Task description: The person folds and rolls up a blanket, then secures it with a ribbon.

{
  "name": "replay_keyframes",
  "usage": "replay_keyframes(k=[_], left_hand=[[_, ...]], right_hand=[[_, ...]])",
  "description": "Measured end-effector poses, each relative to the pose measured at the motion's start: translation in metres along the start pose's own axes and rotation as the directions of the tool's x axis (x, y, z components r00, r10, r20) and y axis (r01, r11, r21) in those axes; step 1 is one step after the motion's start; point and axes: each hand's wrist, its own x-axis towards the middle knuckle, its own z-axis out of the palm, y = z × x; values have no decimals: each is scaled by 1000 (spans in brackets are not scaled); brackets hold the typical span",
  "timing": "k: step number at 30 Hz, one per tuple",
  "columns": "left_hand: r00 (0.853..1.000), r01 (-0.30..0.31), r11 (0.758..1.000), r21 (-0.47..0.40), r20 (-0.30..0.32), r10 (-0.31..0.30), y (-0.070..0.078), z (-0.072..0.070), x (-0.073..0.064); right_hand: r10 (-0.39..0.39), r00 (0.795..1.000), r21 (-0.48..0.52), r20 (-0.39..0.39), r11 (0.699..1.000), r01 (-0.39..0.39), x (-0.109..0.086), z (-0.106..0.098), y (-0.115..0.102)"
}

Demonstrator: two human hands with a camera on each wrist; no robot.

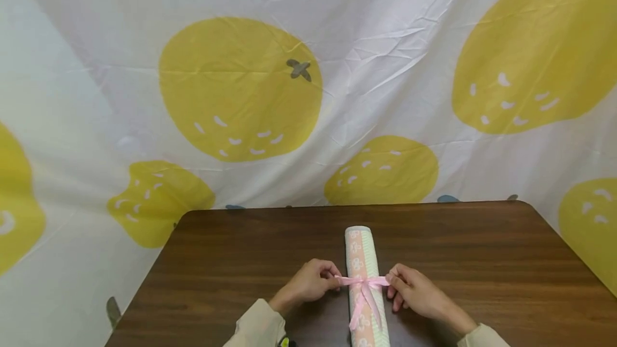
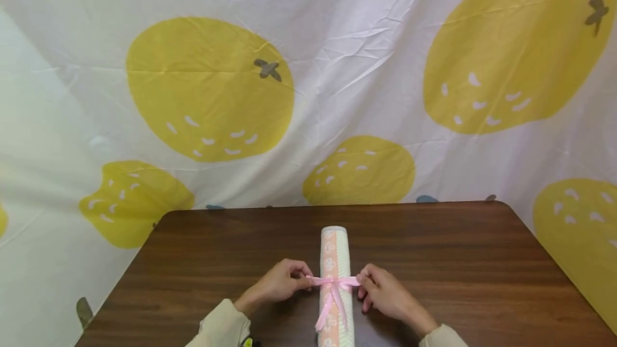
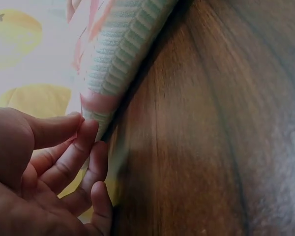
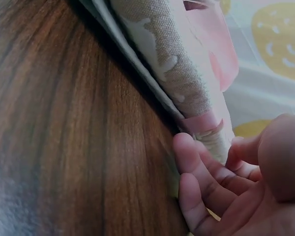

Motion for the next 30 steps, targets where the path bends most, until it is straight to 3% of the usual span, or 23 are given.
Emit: replay_keyframes(k=[4, 12, 17, 21, 23, 26, 28, 30], left_hand=[[999, 28, 999, -30, -15, -28, 0, 0, 0], [1000, 9, 998, -70, -28, -11, 0, -7, -1], [997, -56, 998, 28, -51, 58, -6, -27, -11], [982, -128, 976, 179, -115, 150, -13, -50, -25], [964, -157, 952, 264, -169, 206, -16, -63, -32], [920, -178, 899, 399, -257, 296, -18, -83, -42], [881, -167, 847, 505, -310, 359, -20, -97, -49], [838, -143, 778, 612, -343, 424, -23, -112, -55]], right_hand=[[2, 1000, 15, -12, 1000, -2, 1, -1, 0], [10, 1000, 17, -27, 1000, -9, 3, -7, -2], [18, 998, -21, -58, 1000, -19, -1, -19, -5], [-5, 993, -128, -114, 992, -9, -9, -35, -8], [-46, 984, -221, -174, 975, 6, -14, -46, -11], [-163, 949, -413, -269, 910, 39, -22, -65, -15], [-260, 911, -528, -319, 848, 57, -28, -81, -18], [-335, 875, -609, -350, 791, 59, -33, -99, -20]])
